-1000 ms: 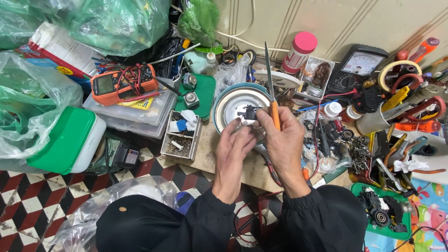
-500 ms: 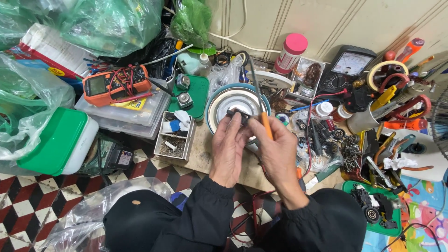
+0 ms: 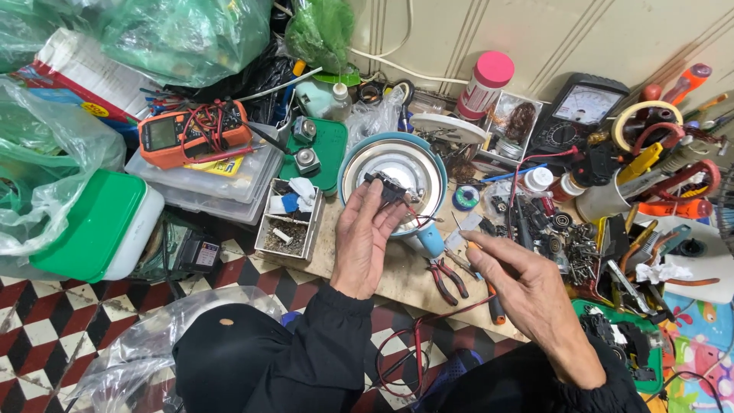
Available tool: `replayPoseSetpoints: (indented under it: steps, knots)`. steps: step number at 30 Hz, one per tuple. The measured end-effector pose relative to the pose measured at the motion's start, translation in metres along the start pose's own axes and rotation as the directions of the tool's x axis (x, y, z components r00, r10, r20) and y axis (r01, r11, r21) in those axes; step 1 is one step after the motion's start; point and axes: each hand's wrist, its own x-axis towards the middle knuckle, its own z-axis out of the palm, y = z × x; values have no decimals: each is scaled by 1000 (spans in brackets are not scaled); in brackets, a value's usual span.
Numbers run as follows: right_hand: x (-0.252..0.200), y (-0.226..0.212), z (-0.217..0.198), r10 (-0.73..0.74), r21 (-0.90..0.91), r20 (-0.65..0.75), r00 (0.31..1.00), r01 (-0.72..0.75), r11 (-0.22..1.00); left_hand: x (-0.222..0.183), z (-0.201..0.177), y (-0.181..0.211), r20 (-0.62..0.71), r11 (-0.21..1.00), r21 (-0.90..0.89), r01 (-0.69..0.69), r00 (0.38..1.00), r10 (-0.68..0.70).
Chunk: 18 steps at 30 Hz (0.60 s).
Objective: Adjusting and testing small electronic components from an appliance using a screwdriver and multimeter probes at a repair bench.
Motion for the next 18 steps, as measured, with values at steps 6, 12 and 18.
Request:
replayPoseSetpoints:
  steps: [6, 12, 18]
  knots:
    - [0, 1, 2, -83, -22, -26, 996, 82, 996, -4, 6, 7, -27, 1000, 4, 20, 999, -20]
    - [-3, 13, 2, -137, -88, -47, 990, 132, 987, -4, 7, 3, -40, 999, -14, 43, 998, -44]
    - [-6, 3, 1, -122, -59, -54, 991, 119, 991, -9, 12, 3, -32, 999, -9, 52, 998, -53]
